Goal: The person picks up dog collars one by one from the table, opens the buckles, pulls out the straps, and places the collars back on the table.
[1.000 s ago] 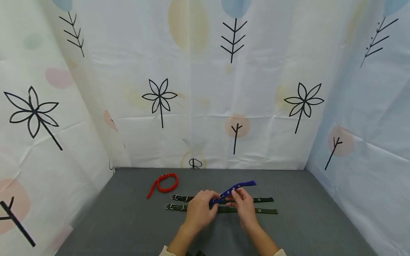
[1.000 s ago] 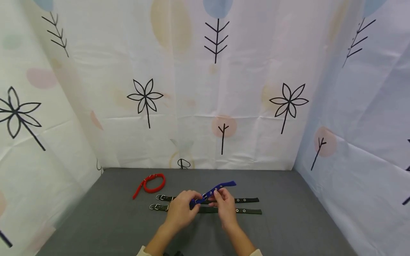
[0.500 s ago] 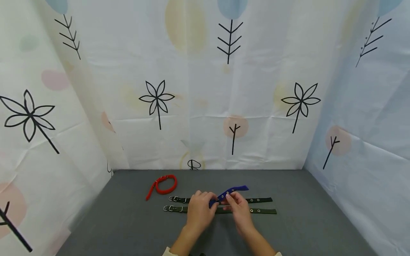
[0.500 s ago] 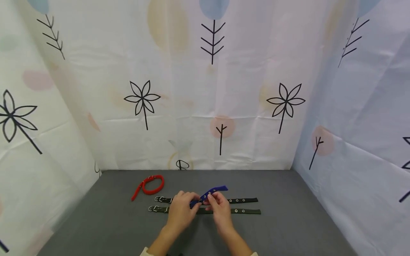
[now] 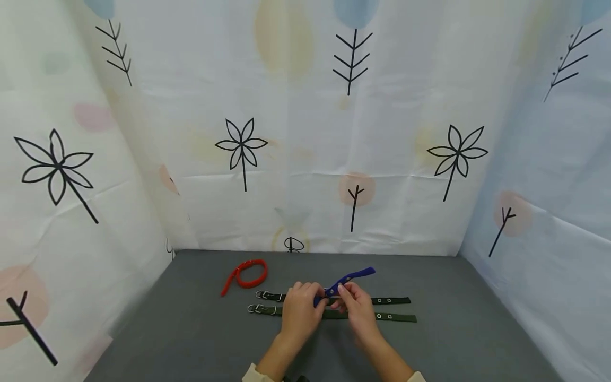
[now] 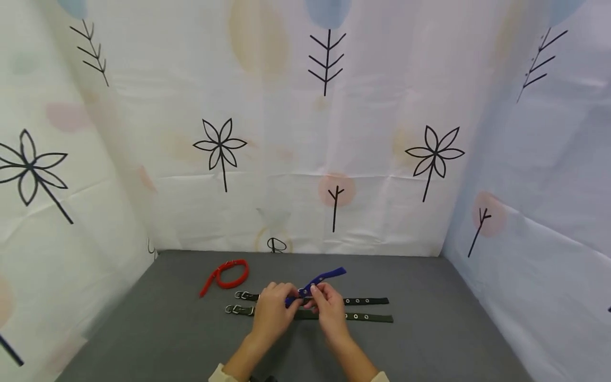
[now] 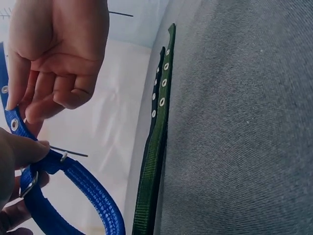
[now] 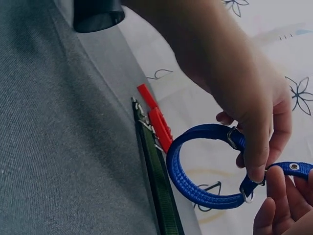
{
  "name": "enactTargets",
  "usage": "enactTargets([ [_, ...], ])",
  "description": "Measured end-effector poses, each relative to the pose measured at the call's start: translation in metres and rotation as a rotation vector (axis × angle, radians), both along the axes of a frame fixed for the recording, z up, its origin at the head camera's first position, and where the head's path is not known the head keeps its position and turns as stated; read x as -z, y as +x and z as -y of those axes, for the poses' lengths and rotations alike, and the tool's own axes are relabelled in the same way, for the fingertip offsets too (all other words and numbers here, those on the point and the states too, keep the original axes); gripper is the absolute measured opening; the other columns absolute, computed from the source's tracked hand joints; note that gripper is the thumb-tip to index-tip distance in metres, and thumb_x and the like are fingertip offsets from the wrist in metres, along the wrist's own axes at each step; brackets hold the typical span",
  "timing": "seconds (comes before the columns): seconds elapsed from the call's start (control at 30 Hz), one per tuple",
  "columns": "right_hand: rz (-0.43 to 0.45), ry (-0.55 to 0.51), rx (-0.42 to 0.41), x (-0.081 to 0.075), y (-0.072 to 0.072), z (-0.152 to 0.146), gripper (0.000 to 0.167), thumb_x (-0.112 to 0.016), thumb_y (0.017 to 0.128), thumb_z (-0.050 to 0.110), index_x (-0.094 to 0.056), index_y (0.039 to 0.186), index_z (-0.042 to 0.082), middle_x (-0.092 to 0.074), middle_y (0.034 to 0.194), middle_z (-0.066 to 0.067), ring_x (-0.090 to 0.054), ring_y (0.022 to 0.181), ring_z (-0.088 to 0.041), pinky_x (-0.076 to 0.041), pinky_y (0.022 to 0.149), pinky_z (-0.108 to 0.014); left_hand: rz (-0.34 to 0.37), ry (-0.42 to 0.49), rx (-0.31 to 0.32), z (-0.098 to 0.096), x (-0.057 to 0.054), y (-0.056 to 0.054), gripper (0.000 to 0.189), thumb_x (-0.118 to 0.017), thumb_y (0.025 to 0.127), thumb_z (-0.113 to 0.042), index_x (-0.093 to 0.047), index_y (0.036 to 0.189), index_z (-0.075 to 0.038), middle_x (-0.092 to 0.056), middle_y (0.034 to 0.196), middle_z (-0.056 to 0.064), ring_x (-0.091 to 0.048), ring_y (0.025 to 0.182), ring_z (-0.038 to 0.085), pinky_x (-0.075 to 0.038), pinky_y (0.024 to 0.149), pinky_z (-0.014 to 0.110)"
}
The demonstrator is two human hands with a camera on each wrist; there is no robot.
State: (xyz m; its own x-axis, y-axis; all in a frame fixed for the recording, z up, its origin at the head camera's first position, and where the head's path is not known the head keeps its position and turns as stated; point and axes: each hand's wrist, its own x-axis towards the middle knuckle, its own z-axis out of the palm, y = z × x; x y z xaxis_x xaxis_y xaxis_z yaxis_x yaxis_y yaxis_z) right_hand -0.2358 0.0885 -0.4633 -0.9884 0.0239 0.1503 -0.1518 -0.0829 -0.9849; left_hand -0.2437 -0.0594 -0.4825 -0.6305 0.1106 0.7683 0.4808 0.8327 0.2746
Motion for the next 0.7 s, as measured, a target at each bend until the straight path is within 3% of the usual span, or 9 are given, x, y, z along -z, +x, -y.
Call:
enactTargets([
  [0.2,0.079,-0.045,-0.01,-0.0008,-0.0012,-0.0047,0.026,-0.053,0.102,0.016,-0.059,0.094,-0.008,-0.065,0.082,-0.009,-0.052,0.054,-0.012,-0.045,0.06,-0.026,0.021,0.022,0.035,-0.0021,0.0014,-0.0015,0.027,-0.088,0.069,-0.023,-0.062,0.075,-0.02,-0.061,0.072,-0.01,-0.046,0.065,0.011,-0.039,0.061,0.029],
  [0.47,0.088,-0.114,-0.026,0.0021,-0.0054,-0.0059,0.026,-0.051,0.102,0.011,-0.056,0.087,-0.01,-0.048,0.06,-0.004,-0.036,0.044,-0.008,-0.042,0.052,-0.025,0.095,0.003,0.074,-0.0004,-0.0046,-0.0019,0.025,-0.086,0.072,-0.026,-0.062,0.077,-0.021,-0.06,0.074,-0.011,-0.045,0.067,0.011,-0.039,0.062,0.03],
  [0.7,0.145,-0.229,-0.04,0.003,-0.006,-0.0075,0.023,-0.047,0.103,0.008,-0.058,0.087,-0.005,-0.061,0.073,-0.006,-0.032,0.042,-0.006,-0.041,0.05,-0.023,0.237,0.017,0.14,0.0018,-0.0057,-0.0014,0.026,-0.083,0.077,-0.027,-0.058,0.076,-0.023,-0.059,0.073,-0.008,-0.041,0.067,0.009,-0.035,0.062,0.027],
])
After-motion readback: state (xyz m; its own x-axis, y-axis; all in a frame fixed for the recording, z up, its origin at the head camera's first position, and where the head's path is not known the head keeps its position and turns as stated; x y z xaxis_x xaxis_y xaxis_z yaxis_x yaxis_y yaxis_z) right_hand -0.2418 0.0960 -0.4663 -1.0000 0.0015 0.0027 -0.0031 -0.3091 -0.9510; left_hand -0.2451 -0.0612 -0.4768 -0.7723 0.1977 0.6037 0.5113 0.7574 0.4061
